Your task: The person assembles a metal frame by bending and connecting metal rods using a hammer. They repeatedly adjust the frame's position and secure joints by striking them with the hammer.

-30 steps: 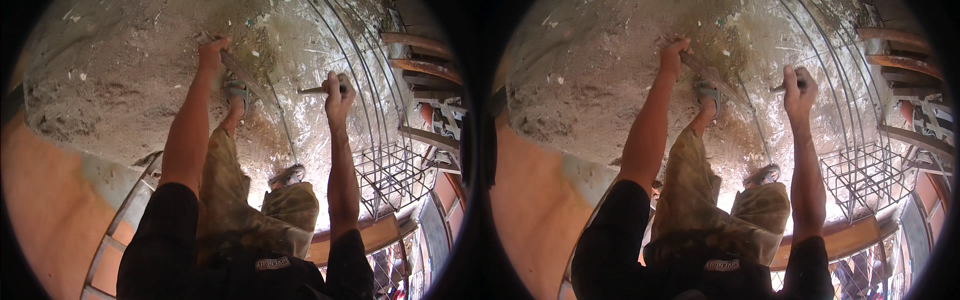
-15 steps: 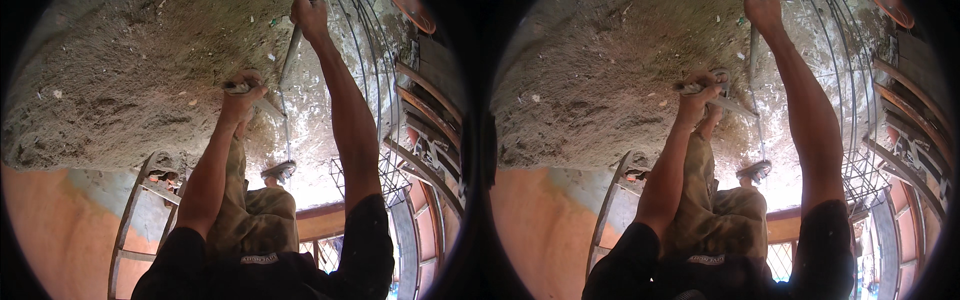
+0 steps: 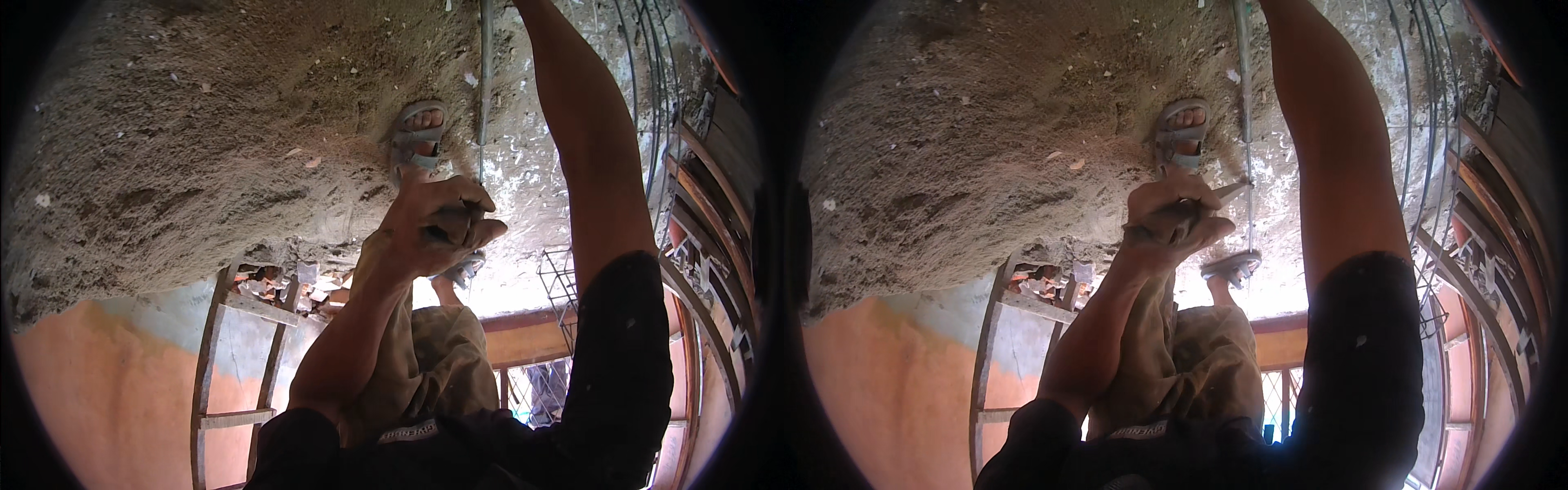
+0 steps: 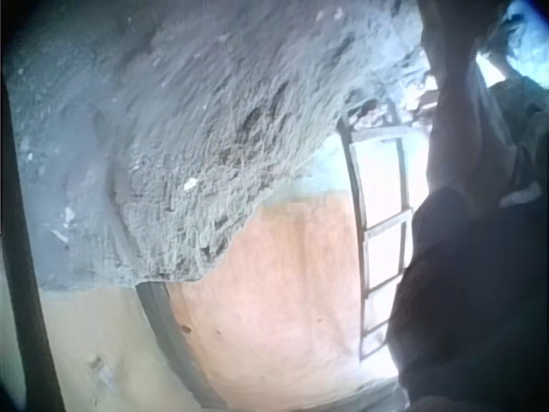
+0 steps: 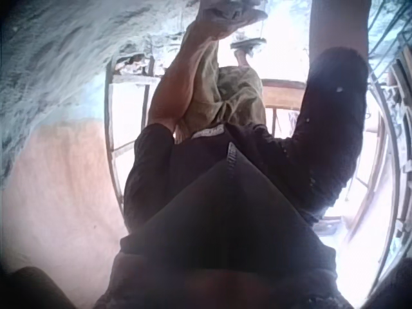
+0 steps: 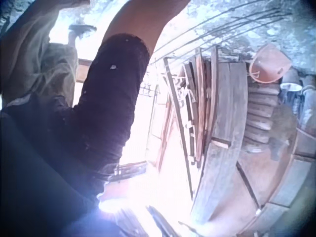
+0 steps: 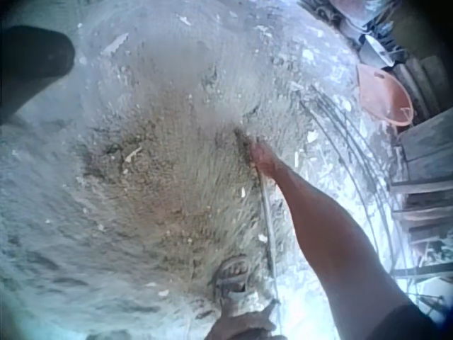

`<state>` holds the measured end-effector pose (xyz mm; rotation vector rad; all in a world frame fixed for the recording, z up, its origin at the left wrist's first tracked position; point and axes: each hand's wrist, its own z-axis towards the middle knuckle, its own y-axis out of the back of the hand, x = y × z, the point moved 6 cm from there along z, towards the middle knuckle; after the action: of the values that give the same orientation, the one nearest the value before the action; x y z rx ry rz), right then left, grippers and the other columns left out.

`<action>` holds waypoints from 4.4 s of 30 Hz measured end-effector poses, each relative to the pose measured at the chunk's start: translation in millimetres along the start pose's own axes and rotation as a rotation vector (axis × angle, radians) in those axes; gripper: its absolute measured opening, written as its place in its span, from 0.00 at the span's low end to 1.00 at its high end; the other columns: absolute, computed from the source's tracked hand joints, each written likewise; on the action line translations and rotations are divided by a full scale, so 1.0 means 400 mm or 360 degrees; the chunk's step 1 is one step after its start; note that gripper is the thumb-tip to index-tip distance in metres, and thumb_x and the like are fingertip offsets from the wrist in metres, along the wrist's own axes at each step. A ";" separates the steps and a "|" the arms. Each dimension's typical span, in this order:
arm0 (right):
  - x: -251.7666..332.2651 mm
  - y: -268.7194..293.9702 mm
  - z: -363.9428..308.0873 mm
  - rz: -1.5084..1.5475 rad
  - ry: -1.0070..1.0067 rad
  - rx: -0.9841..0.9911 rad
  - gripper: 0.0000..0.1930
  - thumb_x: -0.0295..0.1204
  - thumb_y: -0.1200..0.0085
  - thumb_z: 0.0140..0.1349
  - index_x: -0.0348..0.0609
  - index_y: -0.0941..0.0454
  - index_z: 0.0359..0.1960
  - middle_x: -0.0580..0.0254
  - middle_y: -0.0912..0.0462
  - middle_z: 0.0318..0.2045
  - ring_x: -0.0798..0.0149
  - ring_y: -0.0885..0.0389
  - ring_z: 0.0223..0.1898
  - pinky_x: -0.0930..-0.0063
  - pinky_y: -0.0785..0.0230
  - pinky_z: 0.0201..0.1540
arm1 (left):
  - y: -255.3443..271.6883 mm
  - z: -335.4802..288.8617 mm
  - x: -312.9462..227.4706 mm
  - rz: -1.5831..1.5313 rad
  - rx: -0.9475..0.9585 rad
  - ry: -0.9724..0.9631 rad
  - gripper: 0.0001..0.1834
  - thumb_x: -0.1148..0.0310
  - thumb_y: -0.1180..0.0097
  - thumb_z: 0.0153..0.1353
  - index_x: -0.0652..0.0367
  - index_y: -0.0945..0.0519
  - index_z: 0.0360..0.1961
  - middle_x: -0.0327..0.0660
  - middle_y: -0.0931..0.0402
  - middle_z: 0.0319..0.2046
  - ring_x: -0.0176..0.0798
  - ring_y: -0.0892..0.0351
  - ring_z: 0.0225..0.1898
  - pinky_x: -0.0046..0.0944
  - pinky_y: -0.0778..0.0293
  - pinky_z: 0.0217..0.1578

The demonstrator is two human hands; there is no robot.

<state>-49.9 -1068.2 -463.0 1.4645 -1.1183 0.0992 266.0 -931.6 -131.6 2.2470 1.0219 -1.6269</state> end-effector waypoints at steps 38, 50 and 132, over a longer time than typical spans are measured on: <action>0.025 -0.015 -0.251 -0.0064 -0.0490 -0.0015 0.26 0.50 0.51 0.62 0.50 0.32 0.58 0.45 0.22 0.48 0.38 0.25 0.50 0.40 0.38 0.54 | -0.018 0.007 -0.007 -0.0148 0.0273 -0.0027 0.10 0.84 0.39 0.38 0.63 0.25 0.24 0.40 0.28 0.19 0.36 0.28 0.21 0.36 0.33 0.24; -0.139 0.147 -0.311 0.0213 -0.0703 -0.0159 0.21 0.42 0.42 0.57 0.33 0.29 0.40 0.40 0.21 0.31 0.43 0.20 0.34 0.54 0.28 0.38 | -0.026 0.023 0.033 -0.0306 0.0165 0.0004 0.07 0.84 0.40 0.45 0.64 0.25 0.25 0.40 0.27 0.21 0.33 0.29 0.23 0.38 0.30 0.33; -0.039 0.654 -1.760 0.2462 0.0039 -0.0601 0.43 0.71 0.86 0.60 0.43 0.34 0.18 0.64 0.37 0.13 0.65 0.41 0.21 0.72 0.49 0.30 | -0.371 0.349 0.054 0.1053 -0.0838 -0.0416 0.11 0.66 0.44 0.52 0.63 0.19 0.33 0.44 0.21 0.30 0.40 0.24 0.36 0.43 0.28 0.39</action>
<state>141.0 -441.5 -95.8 0.0107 -1.8767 0.9031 70.4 -883.8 -168.9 1.6992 0.4765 -1.1476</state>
